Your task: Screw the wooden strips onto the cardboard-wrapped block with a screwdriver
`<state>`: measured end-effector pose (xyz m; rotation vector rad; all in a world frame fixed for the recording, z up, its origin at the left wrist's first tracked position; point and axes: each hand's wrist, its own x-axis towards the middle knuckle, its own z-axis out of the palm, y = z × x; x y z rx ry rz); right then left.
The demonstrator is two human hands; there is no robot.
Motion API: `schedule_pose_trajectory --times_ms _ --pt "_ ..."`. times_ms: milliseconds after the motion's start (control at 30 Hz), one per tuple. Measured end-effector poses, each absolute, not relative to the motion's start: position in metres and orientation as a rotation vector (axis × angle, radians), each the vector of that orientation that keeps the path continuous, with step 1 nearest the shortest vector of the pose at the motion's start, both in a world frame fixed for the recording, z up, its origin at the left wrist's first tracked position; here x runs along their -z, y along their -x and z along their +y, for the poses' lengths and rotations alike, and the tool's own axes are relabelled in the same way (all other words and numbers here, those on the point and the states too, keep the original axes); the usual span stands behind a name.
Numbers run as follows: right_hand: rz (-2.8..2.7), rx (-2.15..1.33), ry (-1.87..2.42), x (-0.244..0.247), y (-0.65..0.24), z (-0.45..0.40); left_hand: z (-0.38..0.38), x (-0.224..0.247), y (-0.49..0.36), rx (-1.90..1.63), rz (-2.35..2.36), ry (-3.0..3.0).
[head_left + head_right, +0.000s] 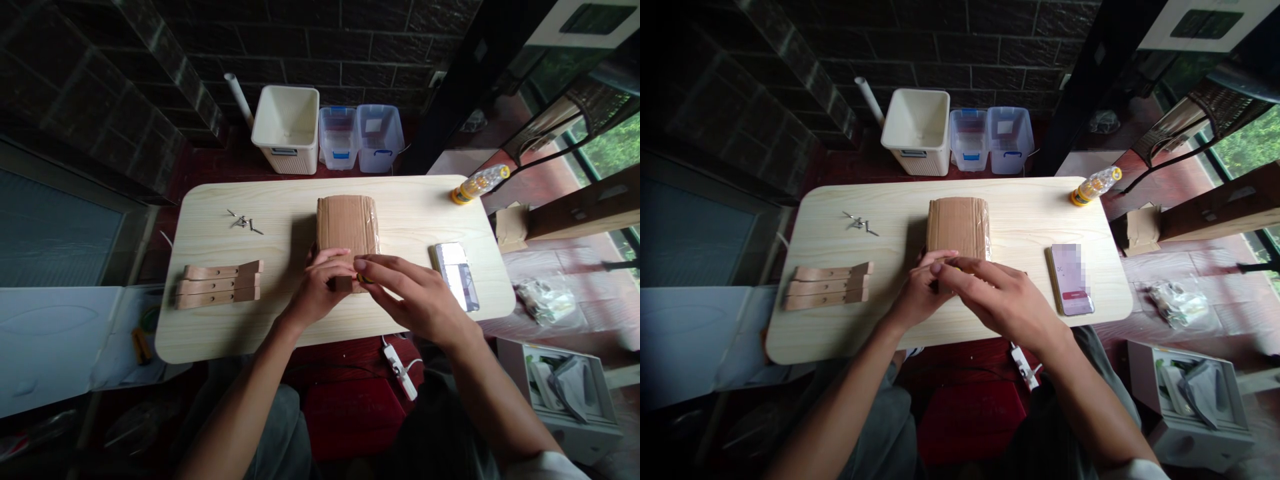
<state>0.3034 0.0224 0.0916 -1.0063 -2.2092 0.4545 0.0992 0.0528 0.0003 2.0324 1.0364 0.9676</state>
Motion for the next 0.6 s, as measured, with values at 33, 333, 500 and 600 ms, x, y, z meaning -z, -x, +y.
schedule_pose_trajectory --times_ms 33,333,500,600 --pt "-2.22 -0.462 0.998 -0.0921 -0.304 0.0223 0.0526 0.0001 -0.099 -0.969 1.038 -2.045" --pt "-2.237 -0.551 1.011 -0.093 -0.307 0.0219 0.0524 0.0017 -0.0988 -0.985 1.032 -2.072" --pt "-2.205 -0.573 1.004 -0.0916 -0.3081 0.0237 0.0525 0.0019 -0.0989 -1.004 1.005 -2.051" --pt "-2.197 -0.569 1.012 -0.0928 -0.3084 0.0246 0.0521 0.0018 -0.0993 -1.003 1.008 -2.031"
